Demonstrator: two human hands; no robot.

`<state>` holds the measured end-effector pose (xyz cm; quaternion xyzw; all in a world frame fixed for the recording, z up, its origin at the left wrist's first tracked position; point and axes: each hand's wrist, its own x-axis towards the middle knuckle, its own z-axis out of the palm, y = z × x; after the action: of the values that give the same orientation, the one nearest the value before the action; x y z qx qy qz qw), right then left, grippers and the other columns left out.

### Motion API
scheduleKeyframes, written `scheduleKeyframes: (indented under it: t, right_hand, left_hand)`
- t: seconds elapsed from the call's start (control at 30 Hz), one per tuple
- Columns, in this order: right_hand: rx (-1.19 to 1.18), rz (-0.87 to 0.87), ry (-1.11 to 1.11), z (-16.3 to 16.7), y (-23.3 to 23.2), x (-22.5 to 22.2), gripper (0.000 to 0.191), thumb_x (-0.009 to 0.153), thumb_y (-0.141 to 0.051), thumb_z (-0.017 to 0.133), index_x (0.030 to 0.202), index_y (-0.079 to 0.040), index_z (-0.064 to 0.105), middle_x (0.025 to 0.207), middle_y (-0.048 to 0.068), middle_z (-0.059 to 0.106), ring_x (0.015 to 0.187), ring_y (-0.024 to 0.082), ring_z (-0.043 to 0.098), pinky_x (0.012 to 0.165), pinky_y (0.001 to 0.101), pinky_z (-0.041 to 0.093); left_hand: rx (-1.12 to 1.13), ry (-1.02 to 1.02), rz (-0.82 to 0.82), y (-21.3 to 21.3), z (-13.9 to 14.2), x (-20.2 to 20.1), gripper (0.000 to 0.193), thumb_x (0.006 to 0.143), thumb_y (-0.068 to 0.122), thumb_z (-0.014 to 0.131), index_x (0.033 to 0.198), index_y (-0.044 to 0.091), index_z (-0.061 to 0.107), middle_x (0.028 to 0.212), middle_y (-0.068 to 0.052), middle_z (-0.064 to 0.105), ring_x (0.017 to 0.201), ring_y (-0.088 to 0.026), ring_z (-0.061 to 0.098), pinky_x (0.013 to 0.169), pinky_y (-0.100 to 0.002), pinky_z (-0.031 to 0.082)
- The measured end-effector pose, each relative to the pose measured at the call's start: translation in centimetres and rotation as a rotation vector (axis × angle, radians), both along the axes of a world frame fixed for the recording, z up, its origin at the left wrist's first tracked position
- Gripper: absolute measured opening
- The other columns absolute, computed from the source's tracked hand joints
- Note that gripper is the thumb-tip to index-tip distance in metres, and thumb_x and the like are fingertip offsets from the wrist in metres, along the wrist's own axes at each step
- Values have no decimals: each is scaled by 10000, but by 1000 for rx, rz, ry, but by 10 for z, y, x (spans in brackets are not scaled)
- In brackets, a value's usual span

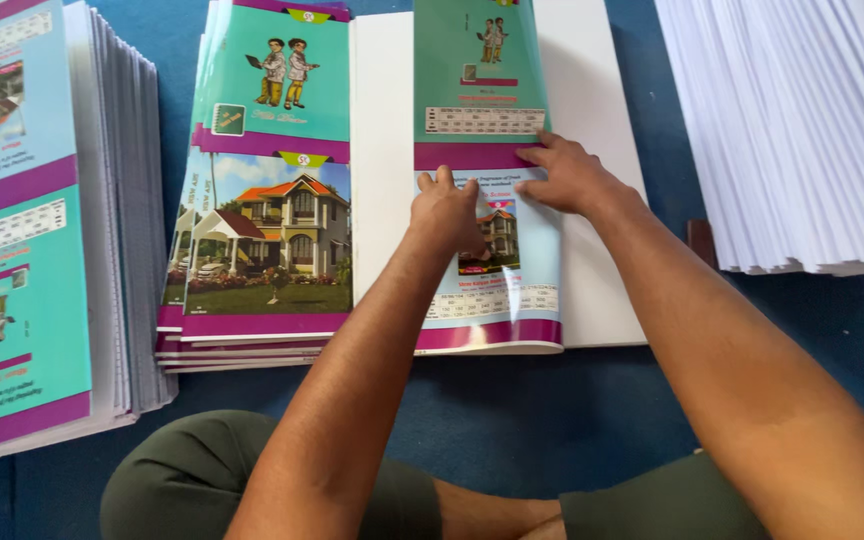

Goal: The person sits on the floor and repeatedly folds a printed cover sheet over a stack of white pages, then uses a small wooden block to press and crease the fold. The person repeats this folding and pressing cycle multiple times on the same stack.

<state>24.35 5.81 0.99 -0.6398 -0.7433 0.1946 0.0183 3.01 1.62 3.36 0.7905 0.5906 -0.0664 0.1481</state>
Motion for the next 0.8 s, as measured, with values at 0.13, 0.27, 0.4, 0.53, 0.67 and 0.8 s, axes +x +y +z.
scheduleKeyframes:
  t: [0.13, 0.27, 0.4, 0.53, 0.67, 0.8]
  right_hand:
    - [34, -102, 0, 7, -20, 29, 544, 927, -325, 620, 1454, -194, 580, 1602, 161, 391, 1428, 368, 429, 1171, 474, 356]
    - [40, -347, -97, 16, -45, 63, 438, 970, -185, 576, 1399, -123, 634, 1498, 226, 516, 1332, 404, 538, 1112, 483, 442]
    - [-188, -488, -334, 16, -55, 91, 342, 940, -100, 612, 1227, 30, 743, 1288, 295, 700, 1169, 425, 684, 976, 481, 564]
    - [-422, -620, -429, 2, -61, 110, 306, 878, -99, 713, 1144, 29, 791, 1191, 272, 740, 1100, 400, 734, 925, 471, 591]
    - [-456, -654, -470, -14, -64, 116, 332, 884, -158, 737, 1164, 18, 769, 1243, 274, 702, 1143, 400, 698, 949, 475, 567]
    - [-441, -701, -464, -18, -66, 117, 321, 878, -117, 729, 1158, 32, 784, 1253, 290, 698, 1144, 403, 690, 934, 464, 572]
  left_hand:
    - [-39, 22, 4, 5, -1, 1, 1159, 501, 462, 1007, 1496, 190, 478, 1482, -209, 402, 1385, -464, 358, 1007, -463, 556]
    - [-69, 24, 10, 10, 0, 1, 1165, 504, 464, 1009, 1498, 202, 462, 1496, -225, 365, 1385, -461, 346, 1005, -467, 552]
    - [-81, 34, 5, 14, -4, -1, 1145, 511, 457, 1005, 1491, 191, 476, 1499, -242, 360, 1388, -470, 348, 1025, -454, 546]
    - [-63, 33, -5, 16, -9, -2, 1174, 502, 460, 1011, 1504, 193, 459, 1497, -258, 350, 1382, -482, 343, 1056, -460, 517]
    - [-74, -3, 15, 17, -10, -8, 1177, 482, 426, 1013, 1502, 214, 464, 1510, -254, 336, 1405, -473, 325, 1049, -466, 527]
    - [-101, -6, 23, 16, -7, -14, 1170, 480, 419, 1009, 1503, 257, 466, 1530, -239, 308, 1439, -467, 289, 1041, -493, 529]
